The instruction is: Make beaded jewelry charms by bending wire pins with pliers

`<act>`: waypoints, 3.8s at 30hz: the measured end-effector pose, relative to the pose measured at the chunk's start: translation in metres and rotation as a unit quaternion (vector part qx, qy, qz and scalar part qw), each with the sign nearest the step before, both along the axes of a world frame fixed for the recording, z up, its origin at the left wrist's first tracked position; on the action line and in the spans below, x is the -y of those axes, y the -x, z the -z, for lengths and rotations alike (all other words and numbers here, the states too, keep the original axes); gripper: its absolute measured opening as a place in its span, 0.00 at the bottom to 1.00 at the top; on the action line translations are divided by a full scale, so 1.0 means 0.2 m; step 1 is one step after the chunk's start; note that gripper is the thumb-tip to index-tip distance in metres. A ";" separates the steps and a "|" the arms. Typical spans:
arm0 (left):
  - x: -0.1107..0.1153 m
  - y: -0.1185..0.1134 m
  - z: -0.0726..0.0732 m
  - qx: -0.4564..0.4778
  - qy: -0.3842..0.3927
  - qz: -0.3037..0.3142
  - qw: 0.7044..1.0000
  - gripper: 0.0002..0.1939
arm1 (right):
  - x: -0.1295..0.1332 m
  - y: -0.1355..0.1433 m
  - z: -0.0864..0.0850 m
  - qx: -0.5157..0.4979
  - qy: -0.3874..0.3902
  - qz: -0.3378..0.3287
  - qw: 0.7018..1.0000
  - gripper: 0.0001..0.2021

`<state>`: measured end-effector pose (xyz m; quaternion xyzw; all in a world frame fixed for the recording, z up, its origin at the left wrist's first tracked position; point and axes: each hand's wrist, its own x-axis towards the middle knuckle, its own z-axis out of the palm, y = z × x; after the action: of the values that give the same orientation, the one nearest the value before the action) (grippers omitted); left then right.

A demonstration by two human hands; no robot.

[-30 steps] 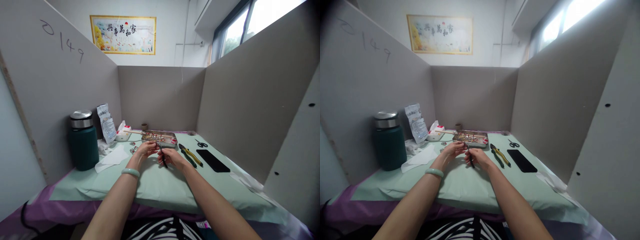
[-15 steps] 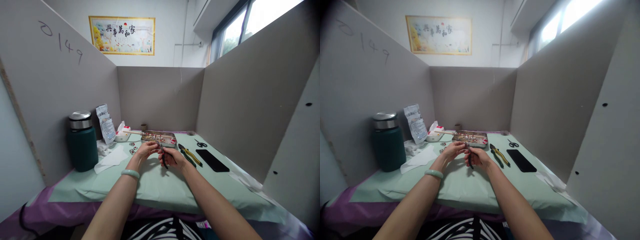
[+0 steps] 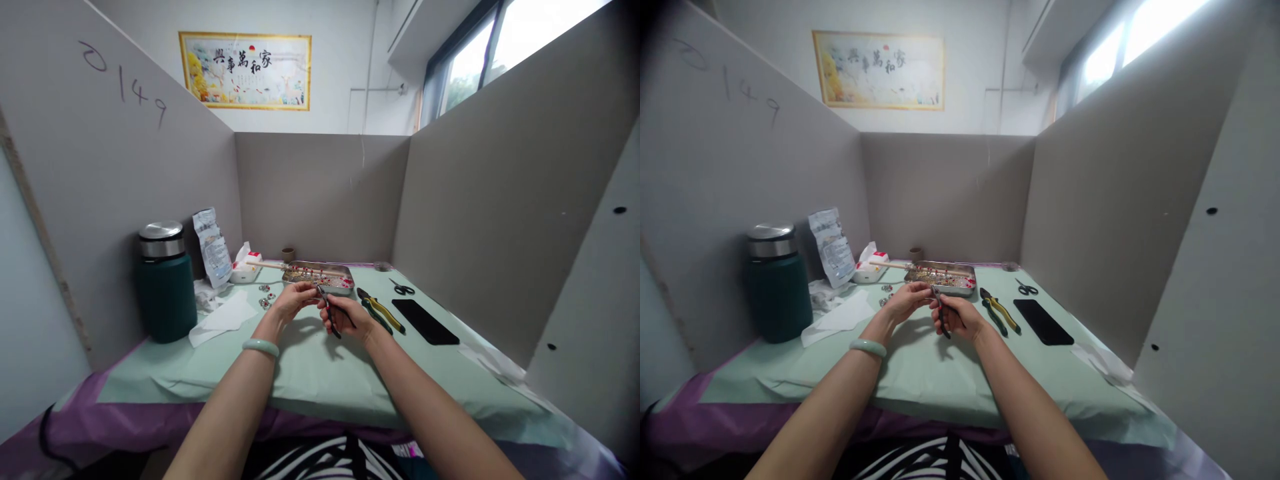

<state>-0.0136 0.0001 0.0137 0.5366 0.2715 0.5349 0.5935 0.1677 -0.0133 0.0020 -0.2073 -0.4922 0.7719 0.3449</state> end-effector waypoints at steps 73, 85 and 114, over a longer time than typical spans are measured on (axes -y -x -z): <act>-0.03 0.05 0.01 0.045 0.090 0.013 0.995 0.09 | -0.01 0.11 0.07 0.210 -0.210 0.217 0.930 0.12; -0.05 0.03 0.03 -0.047 0.029 -0.087 0.995 0.13 | -0.01 0.08 0.06 0.284 -0.304 0.247 0.875 0.12; -0.06 -0.06 0.08 -0.195 -0.242 -0.245 0.918 0.12 | -0.06 0.09 0.06 0.309 -0.387 0.280 0.823 0.15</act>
<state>-0.0010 0.0130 -0.0018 0.6743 0.3667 0.5980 0.2310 0.1489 -0.0009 -0.0105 -0.4134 -0.7520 0.2839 0.4278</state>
